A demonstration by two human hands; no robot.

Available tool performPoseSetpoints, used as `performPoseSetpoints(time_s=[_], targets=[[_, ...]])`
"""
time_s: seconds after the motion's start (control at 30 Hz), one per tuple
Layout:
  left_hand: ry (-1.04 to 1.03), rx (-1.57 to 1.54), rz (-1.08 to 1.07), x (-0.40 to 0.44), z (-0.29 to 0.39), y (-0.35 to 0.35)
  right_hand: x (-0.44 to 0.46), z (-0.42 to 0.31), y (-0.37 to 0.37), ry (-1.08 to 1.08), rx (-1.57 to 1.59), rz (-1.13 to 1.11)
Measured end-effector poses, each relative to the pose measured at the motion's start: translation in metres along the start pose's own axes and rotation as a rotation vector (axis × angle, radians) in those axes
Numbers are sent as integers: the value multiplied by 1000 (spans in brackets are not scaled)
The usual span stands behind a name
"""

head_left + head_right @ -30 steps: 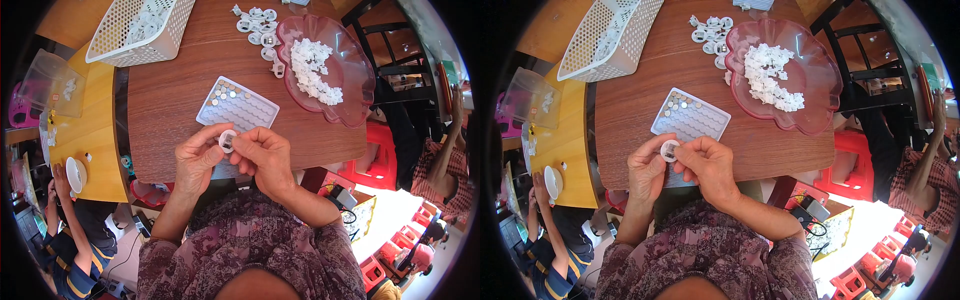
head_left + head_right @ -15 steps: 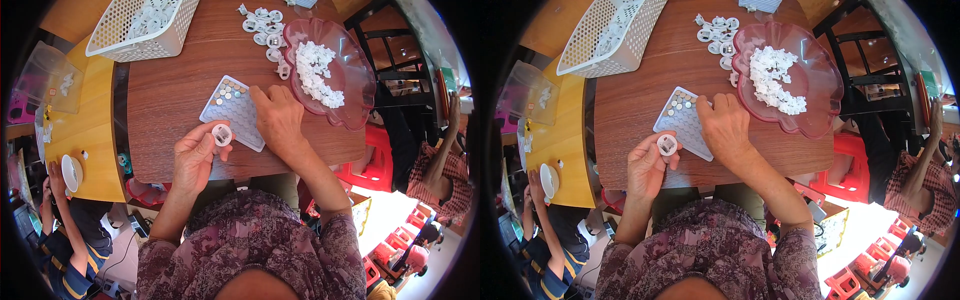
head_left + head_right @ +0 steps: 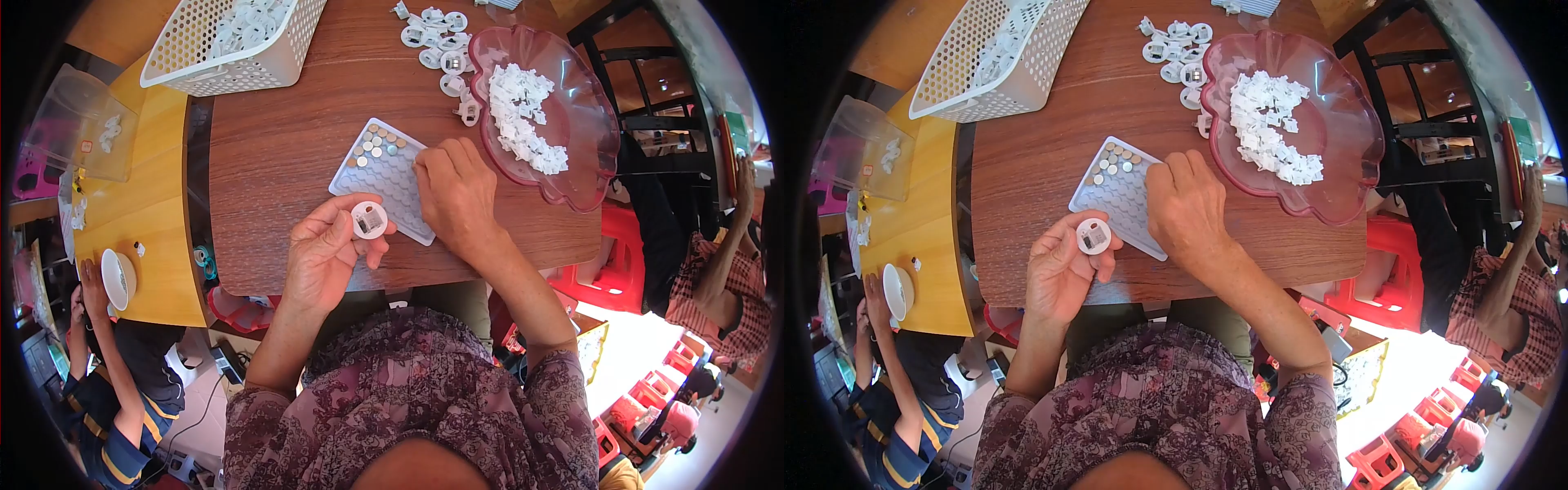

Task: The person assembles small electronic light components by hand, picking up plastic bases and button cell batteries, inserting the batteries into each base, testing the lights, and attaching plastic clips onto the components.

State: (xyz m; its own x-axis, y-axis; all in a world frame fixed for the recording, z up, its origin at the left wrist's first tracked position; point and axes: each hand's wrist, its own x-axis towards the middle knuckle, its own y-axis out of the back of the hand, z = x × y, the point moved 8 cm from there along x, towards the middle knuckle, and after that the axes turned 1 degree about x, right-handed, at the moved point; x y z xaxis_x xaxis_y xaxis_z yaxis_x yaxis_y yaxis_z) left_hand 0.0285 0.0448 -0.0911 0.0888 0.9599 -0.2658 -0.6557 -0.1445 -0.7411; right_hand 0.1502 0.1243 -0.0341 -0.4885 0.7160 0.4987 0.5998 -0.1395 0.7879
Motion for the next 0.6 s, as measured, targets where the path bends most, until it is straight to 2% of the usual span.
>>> performPoseSetpoints(time_s=[0.03, 0.1, 0.23, 0.3, 0.4, 0.6], targets=[[1, 0, 3, 0, 0, 1, -2, -3, 3, -1, 3, -1], [1, 8, 6, 0, -1, 2, -4, -9, 19, -56, 282, 66], [7, 25, 19, 1, -4, 0, -11, -29, 38, -94, 410, 91], [8, 48, -9, 1, -5, -3, -13, -39, 41, -34, 482, 119], [-10, 98, 31, -1, -5, -4, -14, -49, 42, 93, 386, 147], [-28, 123, 70, -3, -4, -8, -20, -56, 39, 185, 296, 122]])
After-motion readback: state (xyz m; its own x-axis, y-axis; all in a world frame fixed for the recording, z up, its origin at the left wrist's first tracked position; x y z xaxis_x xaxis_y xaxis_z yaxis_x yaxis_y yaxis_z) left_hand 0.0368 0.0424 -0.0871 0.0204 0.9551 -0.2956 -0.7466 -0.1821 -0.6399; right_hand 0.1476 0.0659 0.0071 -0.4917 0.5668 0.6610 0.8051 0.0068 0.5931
